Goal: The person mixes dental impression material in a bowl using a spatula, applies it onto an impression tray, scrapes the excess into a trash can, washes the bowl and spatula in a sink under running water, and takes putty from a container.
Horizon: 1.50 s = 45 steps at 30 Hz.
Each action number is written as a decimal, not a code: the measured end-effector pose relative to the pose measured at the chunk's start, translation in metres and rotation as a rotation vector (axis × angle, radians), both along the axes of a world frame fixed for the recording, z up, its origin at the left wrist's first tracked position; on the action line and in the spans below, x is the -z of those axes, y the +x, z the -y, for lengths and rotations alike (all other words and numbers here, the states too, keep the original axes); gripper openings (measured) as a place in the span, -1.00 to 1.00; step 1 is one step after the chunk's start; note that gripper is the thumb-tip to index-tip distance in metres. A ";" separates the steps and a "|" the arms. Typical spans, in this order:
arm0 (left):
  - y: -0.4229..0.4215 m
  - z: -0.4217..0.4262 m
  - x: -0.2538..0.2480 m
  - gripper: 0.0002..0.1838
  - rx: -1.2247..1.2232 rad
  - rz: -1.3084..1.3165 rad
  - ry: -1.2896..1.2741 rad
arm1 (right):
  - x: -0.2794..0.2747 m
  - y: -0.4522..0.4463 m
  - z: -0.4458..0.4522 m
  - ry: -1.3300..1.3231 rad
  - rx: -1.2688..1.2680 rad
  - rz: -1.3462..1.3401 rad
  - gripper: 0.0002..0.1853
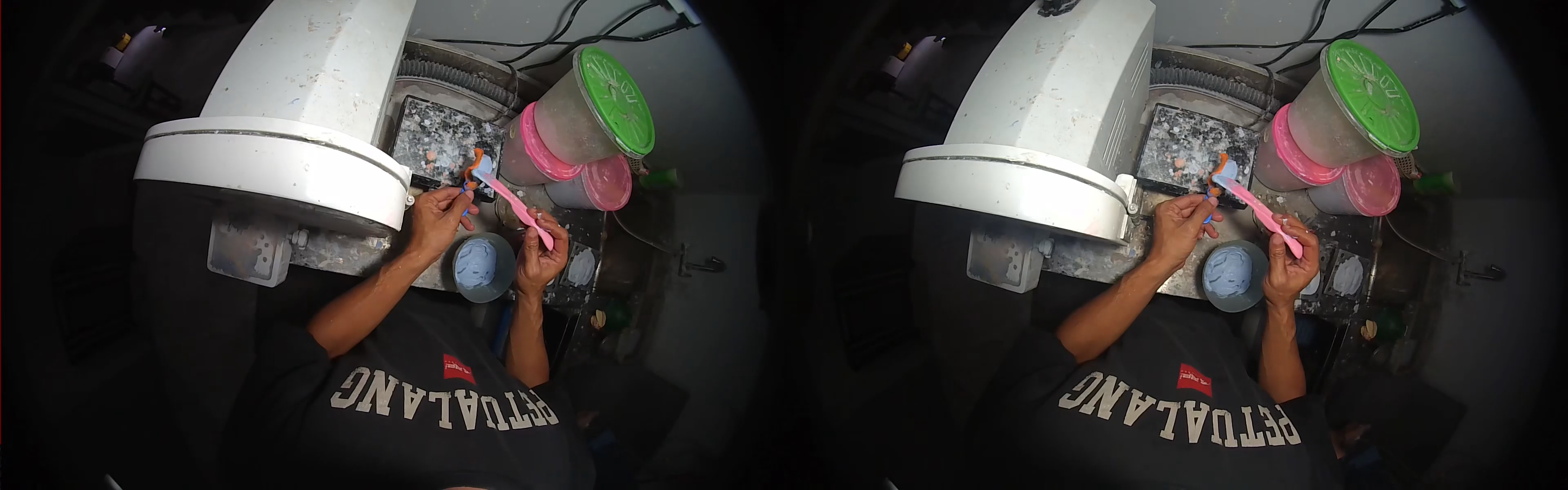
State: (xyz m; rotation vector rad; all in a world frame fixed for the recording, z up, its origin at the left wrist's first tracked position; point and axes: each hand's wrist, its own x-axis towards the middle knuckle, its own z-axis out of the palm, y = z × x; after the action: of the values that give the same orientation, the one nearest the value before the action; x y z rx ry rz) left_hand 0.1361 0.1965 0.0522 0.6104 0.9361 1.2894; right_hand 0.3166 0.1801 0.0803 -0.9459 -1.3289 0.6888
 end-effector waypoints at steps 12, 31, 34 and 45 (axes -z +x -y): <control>0.000 0.001 0.003 -0.68 0.001 0.015 -0.022 | -0.002 0.001 0.011 0.046 0.008 -0.054 -0.58; 0.006 0.003 0.042 -0.70 -0.089 -0.048 -0.048 | -0.009 -0.002 0.018 0.086 0.089 0.008 -0.54; 0.009 0.002 0.052 -0.70 -0.082 -0.075 -0.089 | -0.002 0.002 0.019 0.011 0.073 -0.026 -0.52; 0.005 0.002 0.054 -0.69 -0.057 -0.024 -0.116 | 0.002 0.027 0.032 -0.068 0.149 -0.161 -0.49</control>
State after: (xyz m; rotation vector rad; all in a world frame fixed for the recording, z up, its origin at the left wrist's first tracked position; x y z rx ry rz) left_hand 0.1412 0.1944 -0.0015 0.5127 1.0472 1.2711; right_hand 0.3436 0.1479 0.0785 -1.0112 -1.0876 0.6836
